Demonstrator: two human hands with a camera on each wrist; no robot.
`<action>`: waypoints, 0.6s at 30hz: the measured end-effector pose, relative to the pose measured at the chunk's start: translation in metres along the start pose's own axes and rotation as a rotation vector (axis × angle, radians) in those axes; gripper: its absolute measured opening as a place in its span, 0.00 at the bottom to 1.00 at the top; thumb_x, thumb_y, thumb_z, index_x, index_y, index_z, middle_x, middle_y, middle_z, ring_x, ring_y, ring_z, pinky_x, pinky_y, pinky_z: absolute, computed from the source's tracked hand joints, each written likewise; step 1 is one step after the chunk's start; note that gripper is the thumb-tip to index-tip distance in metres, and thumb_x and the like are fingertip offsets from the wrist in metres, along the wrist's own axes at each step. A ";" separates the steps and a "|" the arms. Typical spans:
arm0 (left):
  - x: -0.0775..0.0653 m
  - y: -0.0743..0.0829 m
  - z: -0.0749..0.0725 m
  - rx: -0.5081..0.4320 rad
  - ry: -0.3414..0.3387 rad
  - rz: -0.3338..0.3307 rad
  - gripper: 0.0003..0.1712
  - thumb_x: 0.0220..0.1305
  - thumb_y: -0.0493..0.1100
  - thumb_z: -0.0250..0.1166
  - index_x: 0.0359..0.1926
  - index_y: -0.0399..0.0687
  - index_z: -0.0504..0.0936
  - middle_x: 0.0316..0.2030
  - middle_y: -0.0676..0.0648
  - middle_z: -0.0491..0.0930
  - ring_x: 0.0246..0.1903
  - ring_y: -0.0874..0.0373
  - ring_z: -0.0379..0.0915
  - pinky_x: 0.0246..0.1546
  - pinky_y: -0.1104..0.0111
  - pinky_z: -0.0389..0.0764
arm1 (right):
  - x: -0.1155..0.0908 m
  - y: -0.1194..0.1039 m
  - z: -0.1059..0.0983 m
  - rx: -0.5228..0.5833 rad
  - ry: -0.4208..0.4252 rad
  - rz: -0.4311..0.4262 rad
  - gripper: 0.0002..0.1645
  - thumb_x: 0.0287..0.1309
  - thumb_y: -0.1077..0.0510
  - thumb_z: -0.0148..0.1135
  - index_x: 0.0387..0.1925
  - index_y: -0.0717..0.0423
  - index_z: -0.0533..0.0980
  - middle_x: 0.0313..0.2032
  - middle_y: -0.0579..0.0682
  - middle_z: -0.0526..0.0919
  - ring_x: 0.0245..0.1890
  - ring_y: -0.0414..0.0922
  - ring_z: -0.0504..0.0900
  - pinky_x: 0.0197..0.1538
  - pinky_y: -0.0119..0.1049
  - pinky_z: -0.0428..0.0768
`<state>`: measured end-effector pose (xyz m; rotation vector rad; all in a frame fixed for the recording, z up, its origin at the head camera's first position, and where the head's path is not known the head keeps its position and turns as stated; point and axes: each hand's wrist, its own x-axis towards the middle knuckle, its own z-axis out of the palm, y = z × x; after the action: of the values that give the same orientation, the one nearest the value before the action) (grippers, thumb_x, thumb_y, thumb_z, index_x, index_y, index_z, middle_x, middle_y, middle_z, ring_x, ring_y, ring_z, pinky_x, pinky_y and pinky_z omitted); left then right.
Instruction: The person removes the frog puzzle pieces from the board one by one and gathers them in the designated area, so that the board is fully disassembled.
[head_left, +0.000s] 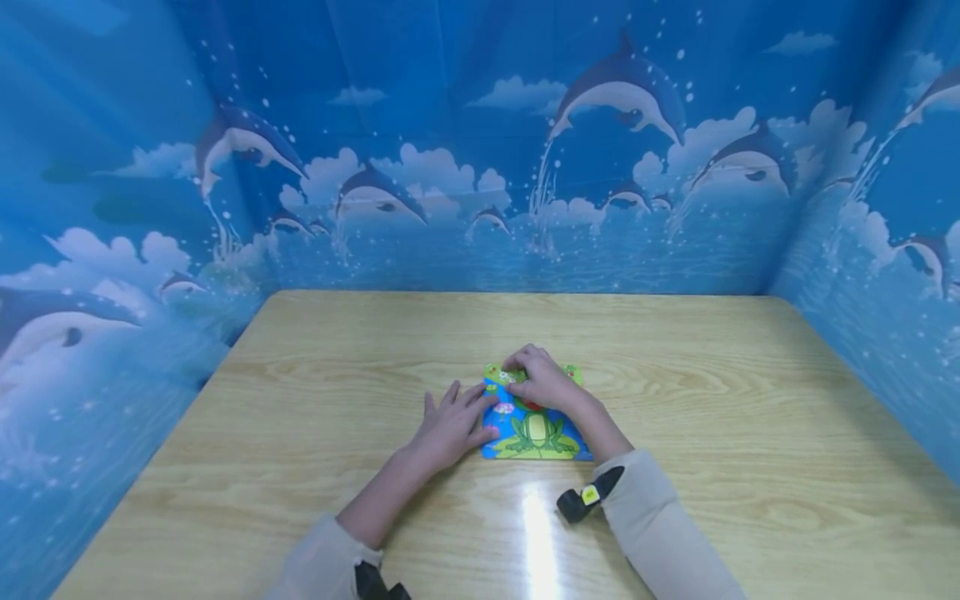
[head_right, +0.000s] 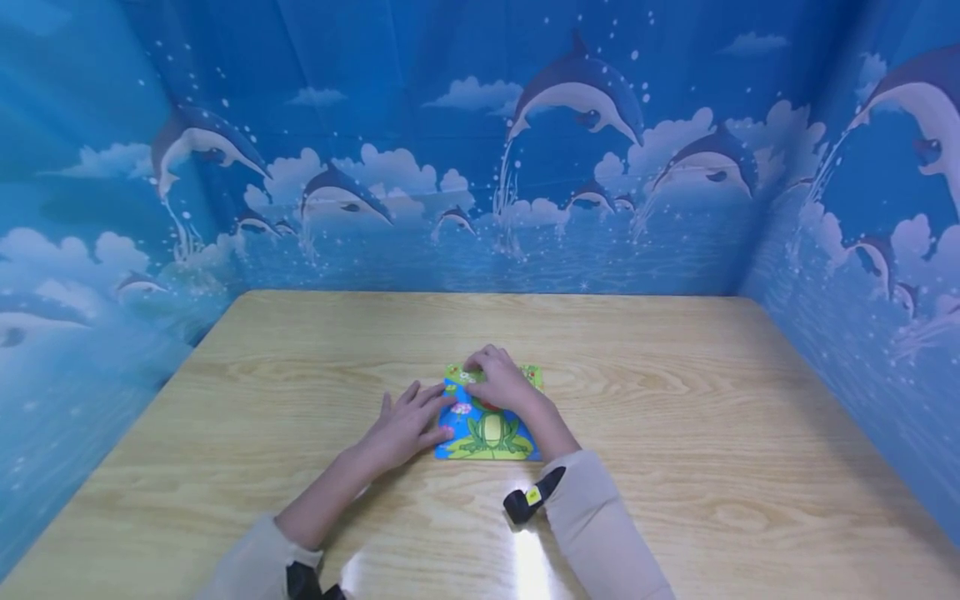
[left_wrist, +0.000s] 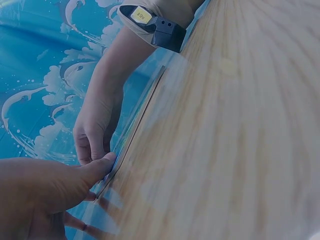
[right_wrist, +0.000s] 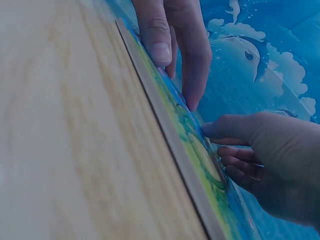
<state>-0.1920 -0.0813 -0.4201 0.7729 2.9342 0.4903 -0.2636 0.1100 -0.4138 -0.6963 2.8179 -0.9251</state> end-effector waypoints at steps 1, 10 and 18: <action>0.000 0.000 0.000 0.002 -0.001 0.000 0.33 0.64 0.60 0.52 0.66 0.52 0.64 0.67 0.43 0.55 0.63 0.32 0.43 0.52 0.31 0.42 | 0.000 0.000 0.000 -0.002 0.003 0.005 0.18 0.54 0.57 0.65 0.46 0.58 0.76 0.45 0.51 0.72 0.49 0.50 0.69 0.53 0.45 0.70; 0.001 0.000 0.001 0.005 -0.016 -0.004 0.32 0.64 0.60 0.52 0.65 0.54 0.65 0.67 0.43 0.54 0.63 0.32 0.43 0.52 0.30 0.41 | -0.001 0.000 0.001 -0.044 0.029 0.009 0.17 0.51 0.55 0.65 0.42 0.57 0.76 0.43 0.51 0.71 0.46 0.48 0.69 0.51 0.42 0.72; 0.001 -0.001 0.001 0.006 -0.007 0.000 0.31 0.64 0.60 0.52 0.65 0.55 0.66 0.67 0.43 0.54 0.63 0.32 0.43 0.52 0.30 0.42 | -0.001 0.003 0.004 -0.028 0.045 -0.019 0.17 0.50 0.56 0.64 0.42 0.58 0.75 0.43 0.52 0.70 0.46 0.49 0.68 0.50 0.43 0.71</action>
<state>-0.1930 -0.0807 -0.4216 0.7730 2.9311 0.4774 -0.2632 0.1102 -0.4186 -0.7157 2.8737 -0.9183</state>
